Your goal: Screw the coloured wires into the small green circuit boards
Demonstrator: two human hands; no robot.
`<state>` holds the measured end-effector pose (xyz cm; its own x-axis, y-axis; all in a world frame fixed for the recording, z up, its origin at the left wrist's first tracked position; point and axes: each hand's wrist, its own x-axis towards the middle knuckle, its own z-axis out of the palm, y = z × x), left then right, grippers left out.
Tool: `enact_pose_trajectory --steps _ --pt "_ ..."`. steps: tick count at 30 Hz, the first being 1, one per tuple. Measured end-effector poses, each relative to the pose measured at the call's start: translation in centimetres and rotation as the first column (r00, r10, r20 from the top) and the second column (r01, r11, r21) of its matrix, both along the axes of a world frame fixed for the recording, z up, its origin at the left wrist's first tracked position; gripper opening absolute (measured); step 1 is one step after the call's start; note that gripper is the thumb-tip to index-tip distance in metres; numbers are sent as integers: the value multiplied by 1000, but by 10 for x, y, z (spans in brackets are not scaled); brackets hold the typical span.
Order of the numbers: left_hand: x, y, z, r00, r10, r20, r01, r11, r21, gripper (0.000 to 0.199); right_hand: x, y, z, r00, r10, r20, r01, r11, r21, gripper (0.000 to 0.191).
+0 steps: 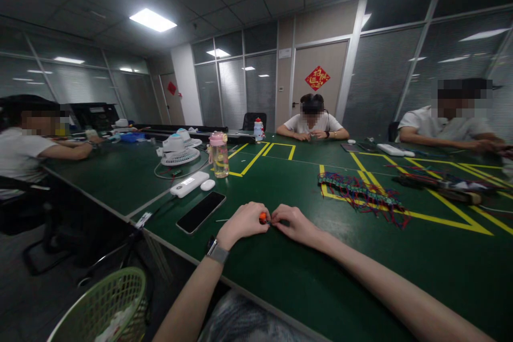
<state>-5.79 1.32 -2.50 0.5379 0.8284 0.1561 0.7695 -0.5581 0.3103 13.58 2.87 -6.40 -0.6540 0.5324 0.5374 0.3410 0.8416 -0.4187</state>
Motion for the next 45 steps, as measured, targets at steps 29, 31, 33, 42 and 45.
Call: enact_pose_trajectory --steps 29,31,33,42,45 --pt "-9 -13 9 917 -3 398 -251 773 583 24 -7 -5 10 900 -323 -292 69 768 -637 22" --pt "-11 -12 6 900 -35 434 -280 717 638 22 -11 -5 6 902 -322 -287 38 722 -690 25" --pt "-12 -11 3 893 -55 446 -294 680 672 21 -13 -7 4 904 -336 -264 49 695 -717 27" --pt "-12 -10 4 868 -54 494 -335 670 663 20 66 -50 13 855 -507 -109 266 609 -747 35" --pt "-10 -10 6 862 -10 507 -356 699 619 21 126 -68 12 748 -658 -88 401 554 -730 34"
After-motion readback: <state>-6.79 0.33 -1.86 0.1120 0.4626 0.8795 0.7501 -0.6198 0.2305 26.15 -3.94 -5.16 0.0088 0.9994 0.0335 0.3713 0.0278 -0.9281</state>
